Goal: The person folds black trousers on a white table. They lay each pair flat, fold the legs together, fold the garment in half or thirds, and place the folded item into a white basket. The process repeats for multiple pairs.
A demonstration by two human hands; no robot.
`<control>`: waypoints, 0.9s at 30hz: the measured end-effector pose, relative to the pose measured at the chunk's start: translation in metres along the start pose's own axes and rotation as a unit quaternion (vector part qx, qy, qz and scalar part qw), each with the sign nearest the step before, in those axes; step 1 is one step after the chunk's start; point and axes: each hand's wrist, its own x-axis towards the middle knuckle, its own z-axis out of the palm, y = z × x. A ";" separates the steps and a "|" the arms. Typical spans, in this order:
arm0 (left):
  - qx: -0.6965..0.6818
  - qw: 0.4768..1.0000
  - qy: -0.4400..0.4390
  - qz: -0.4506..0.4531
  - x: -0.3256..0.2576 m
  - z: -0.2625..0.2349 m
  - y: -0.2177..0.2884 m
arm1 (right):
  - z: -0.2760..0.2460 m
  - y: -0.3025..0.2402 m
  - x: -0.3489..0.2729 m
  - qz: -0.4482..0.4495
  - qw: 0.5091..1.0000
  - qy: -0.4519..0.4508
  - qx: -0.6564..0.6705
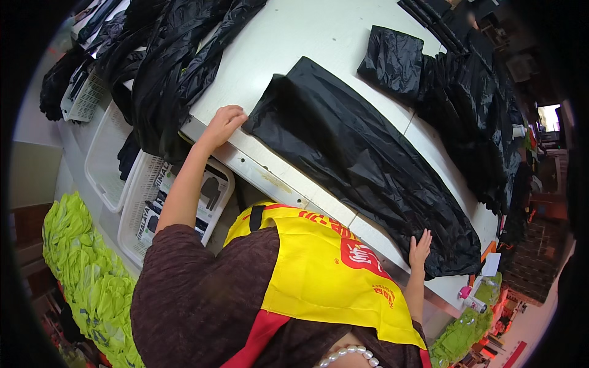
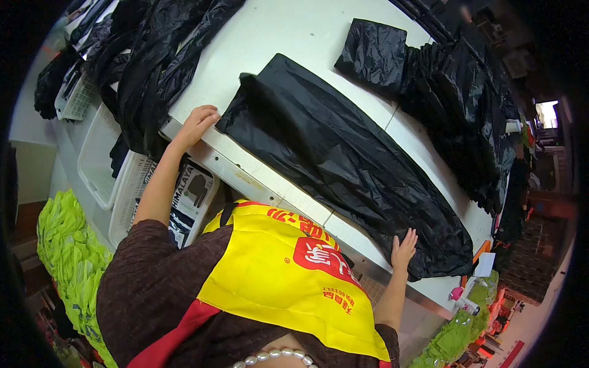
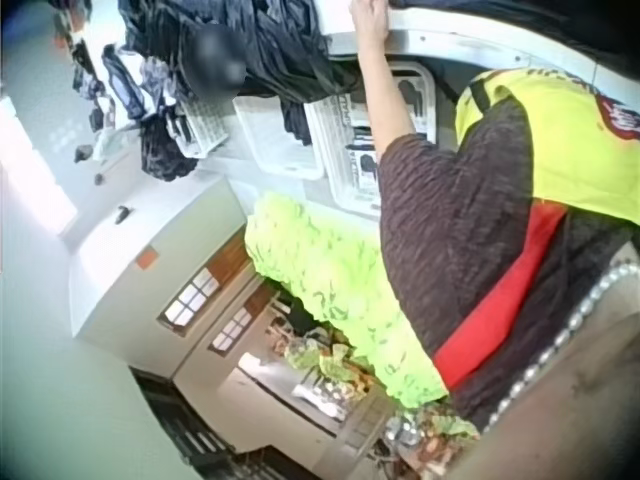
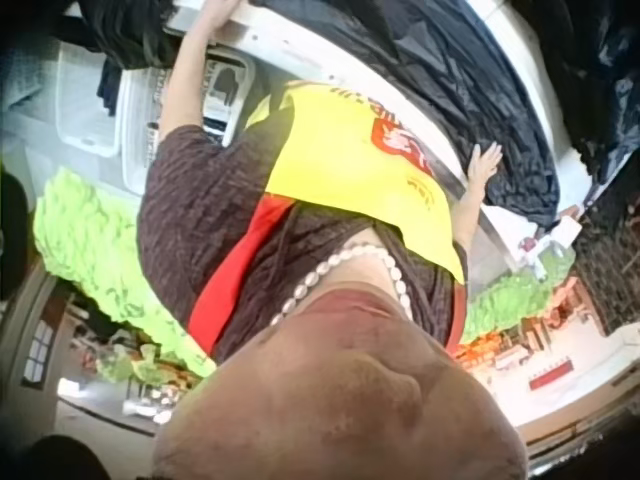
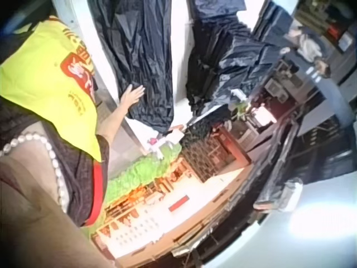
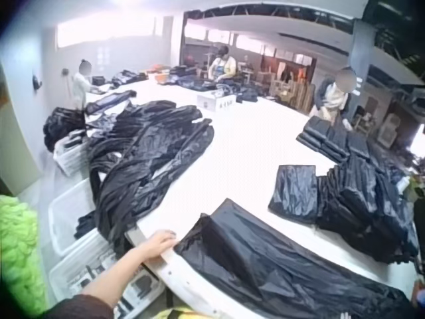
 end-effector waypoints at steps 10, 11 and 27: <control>-0.012 0.977 -0.064 -0.201 0.056 0.012 0.048 | -0.045 -0.156 0.013 -0.164 0.972 0.077 0.146; -0.131 0.970 -0.043 -0.202 0.056 0.008 0.046 | -0.046 -0.176 0.011 -0.195 0.963 0.071 0.171; -0.038 0.967 0.170 0.185 0.284 0.055 0.156 | -0.042 -0.197 0.049 -0.066 0.891 0.335 0.299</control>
